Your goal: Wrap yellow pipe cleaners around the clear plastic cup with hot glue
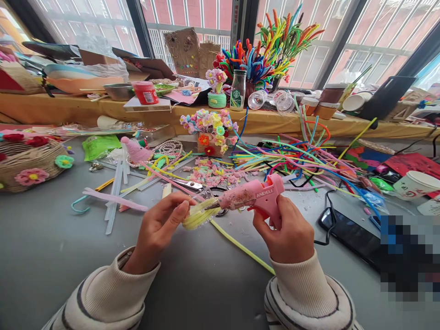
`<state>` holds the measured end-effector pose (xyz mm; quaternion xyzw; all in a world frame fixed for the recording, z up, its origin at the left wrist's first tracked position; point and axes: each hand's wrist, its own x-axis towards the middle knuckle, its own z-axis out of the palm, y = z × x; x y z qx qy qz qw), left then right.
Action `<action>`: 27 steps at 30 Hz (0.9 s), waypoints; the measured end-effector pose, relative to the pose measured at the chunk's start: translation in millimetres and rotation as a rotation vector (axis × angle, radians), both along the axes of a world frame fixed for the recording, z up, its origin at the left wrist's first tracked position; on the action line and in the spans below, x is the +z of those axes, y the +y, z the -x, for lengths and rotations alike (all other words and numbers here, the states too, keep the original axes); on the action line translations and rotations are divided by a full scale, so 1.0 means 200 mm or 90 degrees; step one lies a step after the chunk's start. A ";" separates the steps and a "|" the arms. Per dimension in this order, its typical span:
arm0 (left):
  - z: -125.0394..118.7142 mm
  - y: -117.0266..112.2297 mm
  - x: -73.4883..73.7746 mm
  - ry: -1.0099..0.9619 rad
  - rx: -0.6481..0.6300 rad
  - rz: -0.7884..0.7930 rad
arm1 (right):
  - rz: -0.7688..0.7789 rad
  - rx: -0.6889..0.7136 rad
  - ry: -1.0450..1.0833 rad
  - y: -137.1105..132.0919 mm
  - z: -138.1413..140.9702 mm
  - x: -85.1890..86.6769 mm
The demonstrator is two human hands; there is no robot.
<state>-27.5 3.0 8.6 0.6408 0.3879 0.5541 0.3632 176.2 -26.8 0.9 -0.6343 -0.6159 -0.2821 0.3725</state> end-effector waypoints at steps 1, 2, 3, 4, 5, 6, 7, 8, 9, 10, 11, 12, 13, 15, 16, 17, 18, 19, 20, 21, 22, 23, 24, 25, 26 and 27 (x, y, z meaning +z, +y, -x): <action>0.00 0.00 0.00 0.001 0.001 0.000 | 0.000 -0.002 0.002 0.00 0.00 0.00; 0.00 0.00 0.00 -0.001 0.000 -0.001 | 0.001 -0.003 0.003 0.00 0.00 0.00; 0.00 0.00 0.00 -0.003 -0.001 -0.001 | 0.003 -0.004 0.005 0.00 0.00 0.00; 0.00 0.00 0.00 -0.006 -0.002 -0.002 | 0.004 -0.004 0.006 0.00 0.00 0.00; 0.00 0.00 0.00 -0.008 -0.002 -0.001 | 0.005 -0.004 0.007 0.00 0.00 0.00; 0.00 0.00 0.00 -0.009 -0.001 0.000 | 0.005 -0.004 0.008 0.00 0.00 0.00; 0.00 0.00 0.00 -0.010 0.001 0.001 | 0.006 -0.003 0.008 0.00 0.00 0.00; 0.00 0.00 0.00 -0.011 0.003 0.001 | 0.006 -0.003 0.008 0.00 0.00 0.00; 0.00 0.00 0.00 -0.010 0.006 0.001 | 0.006 -0.003 0.008 0.00 0.00 0.00; 0.00 0.00 0.00 -0.011 0.007 0.000 | 0.005 -0.003 0.007 0.00 0.00 0.00; 0.00 0.00 0.00 -0.011 0.007 -0.001 | 0.004 -0.004 0.006 0.00 0.00 0.00; 0.00 0.00 0.00 -0.011 0.006 -0.004 | 0.003 -0.005 0.004 0.00 0.00 0.00; 0.00 0.00 -0.01 -0.011 0.004 -0.007 | 0.001 -0.006 0.002 0.00 0.00 0.01; 0.01 0.01 -0.01 -0.002 -0.007 -0.017 | -0.005 -0.006 -0.002 0.00 0.00 0.01; 0.01 0.01 -0.01 0.004 -0.017 -0.024 | -0.008 -0.004 -0.004 0.00 0.00 0.01; 0.01 0.01 -0.01 0.010 -0.024 -0.029 | -0.011 -0.002 -0.004 0.00 0.00 0.01; 0.01 0.01 -0.01 0.012 -0.026 -0.031 | -0.013 0.000 -0.005 0.00 -0.01 0.01; 0.01 0.01 -0.01 0.012 -0.024 -0.031 | -0.014 0.001 -0.005 0.00 -0.01 0.01; 0.01 0.01 0.00 0.009 -0.018 -0.027 | -0.014 -0.001 -0.006 0.00 -0.01 0.01; 0.01 0.00 0.00 0.005 -0.010 -0.022 | -0.013 -0.004 -0.007 0.00 -0.01 0.01; 0.01 0.00 0.00 0.001 -0.003 -0.017 | -0.011 -0.009 -0.007 0.00 -0.01 0.00; 0.01 0.00 0.00 -0.001 -0.001 -0.014 | -0.009 -0.013 -0.007 0.00 -0.01 0.00; 0.00 -0.01 0.00 -0.003 -0.002 -0.013 | -0.008 -0.016 -0.006 0.00 -0.01 0.00; 0.00 -0.01 0.00 -0.004 -0.002 -0.013 | -0.006 -0.018 -0.004 0.00 -0.02 0.00; 0.00 -0.01 0.00 -0.004 -0.002 -0.013 | -0.004 -0.021 -0.002 0.00 -0.02 0.00; 0.00 -0.01 0.00 -0.004 -0.002 -0.014 | -0.003 -0.022 0.000 0.00 -0.02 0.00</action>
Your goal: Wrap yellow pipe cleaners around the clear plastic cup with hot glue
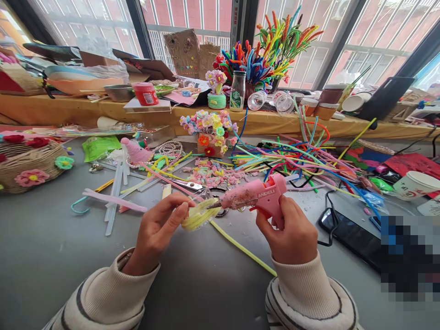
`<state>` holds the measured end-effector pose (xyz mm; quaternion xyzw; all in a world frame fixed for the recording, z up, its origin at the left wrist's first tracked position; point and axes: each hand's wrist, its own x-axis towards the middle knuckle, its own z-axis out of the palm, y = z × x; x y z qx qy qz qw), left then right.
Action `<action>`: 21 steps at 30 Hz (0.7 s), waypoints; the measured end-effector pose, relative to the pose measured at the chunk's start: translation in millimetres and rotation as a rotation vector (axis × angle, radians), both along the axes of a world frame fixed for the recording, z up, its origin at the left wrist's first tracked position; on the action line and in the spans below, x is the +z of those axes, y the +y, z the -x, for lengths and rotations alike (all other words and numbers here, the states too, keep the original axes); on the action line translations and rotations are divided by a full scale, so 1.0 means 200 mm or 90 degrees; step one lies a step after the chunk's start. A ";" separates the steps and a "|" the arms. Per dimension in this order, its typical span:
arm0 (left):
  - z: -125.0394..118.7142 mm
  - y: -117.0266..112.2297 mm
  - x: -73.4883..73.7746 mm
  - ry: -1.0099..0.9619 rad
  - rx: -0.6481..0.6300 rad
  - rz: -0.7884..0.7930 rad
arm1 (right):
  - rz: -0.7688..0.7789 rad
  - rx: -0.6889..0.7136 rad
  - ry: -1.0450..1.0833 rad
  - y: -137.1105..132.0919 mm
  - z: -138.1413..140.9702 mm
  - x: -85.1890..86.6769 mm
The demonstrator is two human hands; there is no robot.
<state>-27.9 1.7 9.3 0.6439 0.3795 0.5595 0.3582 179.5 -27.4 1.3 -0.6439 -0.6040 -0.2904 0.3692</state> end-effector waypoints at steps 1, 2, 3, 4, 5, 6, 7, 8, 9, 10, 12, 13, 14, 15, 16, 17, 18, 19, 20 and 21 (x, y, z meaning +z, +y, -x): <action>0.00 0.00 0.00 0.002 0.001 -0.001 | 0.000 -0.002 0.001 0.00 0.00 0.00; 0.00 0.00 0.00 0.004 0.002 -0.001 | 0.001 -0.003 0.002 0.00 0.00 0.00; 0.00 0.00 0.00 0.006 0.003 0.000 | 0.001 -0.005 0.003 0.00 0.00 0.00; 0.00 0.00 0.00 0.007 0.003 0.000 | 0.001 -0.007 0.003 0.00 0.00 0.00; 0.00 0.00 0.00 0.008 0.002 0.002 | 0.002 -0.008 0.004 0.00 0.00 0.00; 0.00 0.01 -0.01 0.007 0.000 0.002 | 0.003 -0.009 0.006 0.00 0.00 0.00; 0.01 0.01 -0.01 0.004 -0.004 0.002 | 0.004 -0.011 0.008 0.00 0.00 0.00; 0.01 0.01 -0.01 0.000 -0.007 0.001 | 0.004 -0.012 0.011 0.00 0.00 0.00; 0.01 0.01 -0.01 -0.003 -0.009 -0.001 | 0.005 -0.013 0.015 0.00 0.00 0.00; 0.01 0.01 -0.01 -0.005 -0.009 -0.003 | 0.006 -0.014 0.018 0.00 0.00 0.00; 0.01 0.01 -0.01 -0.005 -0.007 -0.005 | 0.010 -0.017 0.019 0.00 0.00 0.00; 0.01 0.01 -0.01 -0.004 -0.005 -0.006 | 0.012 -0.018 0.019 0.00 0.00 0.00; 0.01 0.01 -0.01 -0.003 -0.005 -0.008 | 0.013 -0.016 0.018 0.00 0.00 0.00; 0.01 0.01 -0.01 -0.005 -0.006 -0.010 | 0.014 -0.014 0.018 0.00 0.00 0.00; 0.01 0.01 -0.01 -0.007 -0.008 -0.013 | 0.013 -0.013 0.017 0.00 0.00 0.00; 0.01 0.01 -0.01 -0.009 -0.009 -0.016 | 0.012 -0.012 0.016 0.00 0.00 0.00; 0.01 0.01 -0.01 -0.010 -0.010 -0.018 | 0.011 -0.012 0.016 0.00 0.00 0.00; 0.01 0.01 -0.01 -0.010 -0.011 -0.018 | 0.010 -0.012 0.016 0.00 0.00 0.00; 0.01 0.01 -0.01 -0.011 -0.011 -0.018 | 0.009 -0.012 0.018 0.00 0.00 0.00; 0.01 0.01 -0.01 -0.012 -0.012 -0.018 | 0.009 -0.013 0.020 0.00 0.00 0.00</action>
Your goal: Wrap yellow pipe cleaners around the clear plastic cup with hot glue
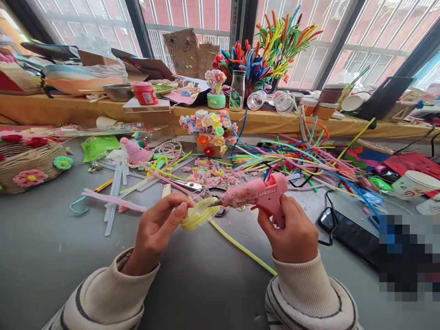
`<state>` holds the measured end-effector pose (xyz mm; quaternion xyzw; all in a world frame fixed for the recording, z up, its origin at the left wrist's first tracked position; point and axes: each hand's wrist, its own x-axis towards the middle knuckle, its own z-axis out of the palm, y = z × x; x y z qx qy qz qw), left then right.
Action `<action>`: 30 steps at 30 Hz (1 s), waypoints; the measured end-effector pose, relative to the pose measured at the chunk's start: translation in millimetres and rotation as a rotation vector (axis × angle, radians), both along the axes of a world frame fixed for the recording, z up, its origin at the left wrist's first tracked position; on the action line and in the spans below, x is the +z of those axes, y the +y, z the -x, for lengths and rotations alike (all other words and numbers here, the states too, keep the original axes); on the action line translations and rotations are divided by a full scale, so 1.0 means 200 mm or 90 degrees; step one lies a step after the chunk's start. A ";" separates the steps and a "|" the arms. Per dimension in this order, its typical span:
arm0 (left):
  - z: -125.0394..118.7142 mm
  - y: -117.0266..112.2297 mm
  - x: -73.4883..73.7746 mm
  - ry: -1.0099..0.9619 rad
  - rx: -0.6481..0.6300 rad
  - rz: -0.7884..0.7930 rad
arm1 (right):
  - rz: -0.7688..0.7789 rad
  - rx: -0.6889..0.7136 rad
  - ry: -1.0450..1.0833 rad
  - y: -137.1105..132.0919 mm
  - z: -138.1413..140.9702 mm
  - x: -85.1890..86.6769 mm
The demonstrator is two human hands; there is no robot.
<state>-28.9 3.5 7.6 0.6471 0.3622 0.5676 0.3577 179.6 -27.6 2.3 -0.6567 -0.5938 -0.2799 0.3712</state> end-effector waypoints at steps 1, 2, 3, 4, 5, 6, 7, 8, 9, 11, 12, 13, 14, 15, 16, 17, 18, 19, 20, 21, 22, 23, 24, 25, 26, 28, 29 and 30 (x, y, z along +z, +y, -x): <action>0.00 0.00 0.00 -0.003 -0.002 0.001 | -0.001 0.000 0.002 0.00 0.00 0.00; 0.00 0.00 0.00 -0.005 -0.004 0.002 | -0.001 0.000 0.003 0.00 0.00 0.00; 0.00 0.00 0.00 -0.007 -0.005 0.003 | -0.002 0.000 0.003 0.00 0.00 0.00; 0.00 0.00 0.00 -0.007 -0.005 0.003 | -0.003 0.000 0.004 0.00 0.00 0.00; 0.00 0.00 0.00 -0.004 -0.004 0.004 | -0.004 0.000 0.004 0.00 0.00 0.00; 0.00 0.00 0.00 0.000 -0.001 0.004 | -0.004 0.001 0.006 0.00 0.00 0.00; 0.00 0.00 0.00 0.005 0.003 0.006 | -0.003 0.002 0.008 0.00 0.00 0.00; 0.00 0.00 0.00 0.009 0.007 0.007 | -0.003 0.002 0.010 0.00 -0.01 0.00; 0.01 0.00 0.00 0.012 0.009 0.008 | -0.004 0.003 0.010 0.01 -0.01 0.00; 0.01 0.00 -0.01 0.014 0.005 0.006 | -0.010 0.008 0.005 0.01 -0.01 0.00; 0.01 0.00 -0.01 0.014 0.002 0.004 | -0.013 0.009 0.002 0.01 -0.01 0.00; 0.01 0.00 -0.01 0.014 0.000 0.002 | -0.015 0.010 0.000 0.01 -0.01 0.00; 0.00 0.00 0.00 0.015 0.000 0.001 | -0.015 0.009 -0.001 0.01 -0.01 0.00; 0.00 0.00 0.00 0.017 0.002 0.001 | -0.013 0.007 0.000 0.01 -0.01 0.00; 0.00 0.00 0.00 0.020 0.005 0.002 | -0.011 0.005 0.001 0.01 -0.01 -0.01; 0.00 0.00 0.00 0.021 0.007 0.003 | -0.010 0.003 0.002 0.01 -0.01 -0.01; 0.00 0.00 0.00 0.022 0.008 0.004 | -0.010 0.003 0.002 0.01 -0.01 -0.01; 0.00 0.00 0.00 0.021 0.009 0.005 | -0.011 0.003 0.001 0.01 -0.01 -0.01; 0.00 0.00 0.00 0.020 0.008 0.006 | -0.011 0.004 -0.001 0.01 -0.02 -0.01; 0.00 0.00 0.00 0.018 0.007 0.006 | -0.010 0.005 -0.004 0.01 -0.02 -0.01; 0.00 0.00 0.00 0.016 0.005 0.006 | -0.011 0.005 -0.006 0.01 -0.02 -0.01; 0.00 0.00 0.00 0.012 0.003 0.004 | -0.011 0.005 -0.008 0.01 -0.02 -0.01; 0.00 0.00 0.00 0.008 0.001 0.002 | -0.012 0.005 -0.009 0.01 -0.02 -0.01; 0.00 0.00 0.00 0.006 -0.001 0.001 | -0.014 0.004 -0.007 0.01 -0.02 0.00; 0.00 0.00 0.00 0.006 -0.001 0.001 | -0.015 0.001 -0.005 0.01 -0.02 0.00; 0.01 0.00 0.00 0.012 -0.002 0.005 | -0.015 -0.004 0.001 0.01 -0.02 0.00; 0.01 0.00 0.00 0.015 -0.003 0.009 | -0.012 -0.005 0.002 0.01 -0.02 0.00; 0.01 0.00 0.01 0.018 -0.004 0.012 | -0.010 -0.006 0.004 0.01 -0.02 -0.01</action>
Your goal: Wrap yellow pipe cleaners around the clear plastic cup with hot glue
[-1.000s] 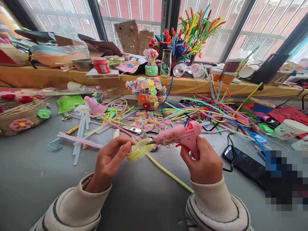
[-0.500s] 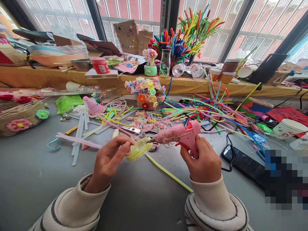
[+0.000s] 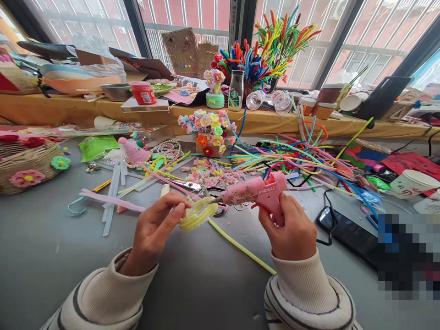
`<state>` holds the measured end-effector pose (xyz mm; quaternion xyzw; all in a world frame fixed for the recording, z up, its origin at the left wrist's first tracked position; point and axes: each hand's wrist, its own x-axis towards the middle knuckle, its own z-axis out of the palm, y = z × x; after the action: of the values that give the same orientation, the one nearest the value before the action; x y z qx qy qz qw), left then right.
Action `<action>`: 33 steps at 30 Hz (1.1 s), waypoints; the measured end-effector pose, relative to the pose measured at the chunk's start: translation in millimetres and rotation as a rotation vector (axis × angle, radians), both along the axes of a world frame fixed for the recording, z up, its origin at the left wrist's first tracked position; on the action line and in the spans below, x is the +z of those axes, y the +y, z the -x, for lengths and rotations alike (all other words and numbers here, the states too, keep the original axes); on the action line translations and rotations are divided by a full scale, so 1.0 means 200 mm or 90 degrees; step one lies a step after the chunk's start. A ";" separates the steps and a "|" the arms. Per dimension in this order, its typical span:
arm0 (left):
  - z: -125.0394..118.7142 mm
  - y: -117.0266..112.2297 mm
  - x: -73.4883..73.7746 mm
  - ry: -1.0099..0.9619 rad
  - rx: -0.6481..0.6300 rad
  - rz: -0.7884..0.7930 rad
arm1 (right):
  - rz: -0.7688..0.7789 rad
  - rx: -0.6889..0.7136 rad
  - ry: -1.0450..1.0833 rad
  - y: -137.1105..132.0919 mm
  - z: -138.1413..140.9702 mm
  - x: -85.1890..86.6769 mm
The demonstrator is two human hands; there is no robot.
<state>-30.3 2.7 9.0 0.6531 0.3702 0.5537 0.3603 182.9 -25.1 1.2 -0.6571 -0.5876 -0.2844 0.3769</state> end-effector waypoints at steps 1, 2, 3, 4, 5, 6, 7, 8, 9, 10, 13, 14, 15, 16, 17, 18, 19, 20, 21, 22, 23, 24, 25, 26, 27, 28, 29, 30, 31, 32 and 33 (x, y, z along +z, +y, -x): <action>0.00 0.00 0.00 0.000 -0.002 0.002 | 0.002 0.001 0.001 0.00 0.00 0.00; 0.00 0.00 0.00 -0.001 -0.004 0.001 | 0.004 0.002 0.000 0.00 0.00 0.00; 0.00 0.00 0.00 -0.002 -0.005 0.000 | 0.007 0.002 0.000 0.00 0.00 0.00; 0.00 0.00 0.00 -0.004 -0.004 -0.001 | 0.010 0.002 -0.001 0.00 0.00 0.00; 0.00 0.00 0.00 -0.005 -0.002 -0.002 | 0.011 0.001 0.000 0.00 -0.01 0.00; 0.00 0.00 0.00 -0.006 0.000 -0.004 | 0.012 0.001 0.000 0.00 -0.01 0.00; 0.00 0.00 -0.01 -0.008 0.002 -0.005 | 0.011 0.000 0.000 0.00 -0.01 0.00; 0.00 0.00 -0.01 -0.010 0.003 -0.007 | 0.009 0.001 -0.001 0.00 -0.01 0.00; 0.00 0.00 -0.01 -0.012 0.002 -0.008 | 0.008 0.001 -0.004 0.00 -0.01 -0.01; 0.00 0.00 -0.01 -0.013 0.000 -0.009 | 0.006 0.001 -0.008 0.00 -0.01 -0.01; 0.00 0.00 -0.01 -0.016 -0.006 -0.014 | 0.007 -0.001 -0.017 0.00 -0.02 -0.01; 0.00 0.00 -0.01 -0.017 -0.007 -0.016 | 0.007 -0.002 -0.017 0.00 -0.02 -0.01; 0.00 0.00 -0.01 -0.018 -0.006 -0.017 | 0.006 -0.003 -0.017 0.00 -0.02 -0.01; 0.00 0.01 -0.01 -0.019 -0.005 -0.017 | 0.006 -0.003 -0.017 0.00 -0.02 -0.01; 0.00 0.01 -0.02 -0.018 -0.004 -0.016 | 0.006 -0.001 -0.018 0.00 -0.02 -0.01; 0.00 0.01 -0.02 -0.017 -0.003 -0.015 | 0.006 0.002 -0.019 0.00 -0.02 -0.01; 0.00 0.01 -0.02 -0.017 -0.002 -0.015 | 0.005 0.005 -0.020 0.00 -0.02 -0.01; 0.00 0.01 -0.02 -0.017 -0.001 -0.016 | 0.003 0.007 -0.022 0.00 -0.02 -0.01; 0.00 0.01 -0.02 -0.019 -0.001 -0.018 | 0.002 0.007 -0.022 0.00 -0.02 -0.01; 0.00 0.01 -0.02 -0.021 0.000 -0.019 | 0.001 0.008 -0.023 0.00 -0.02 -0.01; 0.00 0.01 -0.02 -0.024 0.001 -0.020 | 0.000 0.009 -0.023 0.00 -0.03 -0.01; 0.00 0.01 -0.02 -0.026 0.001 -0.020 | -0.003 0.011 -0.024 0.01 -0.03 -0.02; 0.00 0.01 -0.02 -0.027 0.001 -0.019 | -0.005 0.014 -0.025 0.01 -0.03 -0.02; 0.00 0.01 -0.02 -0.026 0.002 -0.017 | -0.006 0.017 -0.025 0.01 -0.03 -0.02; 0.01 0.01 -0.02 -0.024 0.003 -0.016 | -0.004 0.017 -0.024 0.01 -0.03 -0.02; 0.01 0.01 -0.02 -0.022 0.004 -0.014 | -0.001 0.015 -0.021 0.01 -0.03 -0.02; 0.01 0.01 -0.02 -0.022 0.005 -0.014 | 0.005 0.011 -0.017 0.01 -0.03 -0.02; 0.01 0.01 -0.02 -0.024 0.004 -0.014 | 0.011 0.006 -0.013 0.01 -0.03 -0.02; 0.01 0.01 -0.02 -0.026 0.002 -0.015 | 0.017 0.002 -0.011 0.00 -0.03 -0.02; 0.01 0.01 -0.02 -0.029 -0.002 -0.016 | 0.019 -0.001 -0.010 0.00 -0.02 -0.01; 0.01 0.01 -0.03 -0.032 -0.006 -0.017 | 0.021 -0.002 -0.010 0.00 -0.02 -0.01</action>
<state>-32.2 4.3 3.9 0.6454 0.3502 0.5734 0.3633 187.2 -24.4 -1.4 -0.6616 -0.5943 -0.2805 0.3610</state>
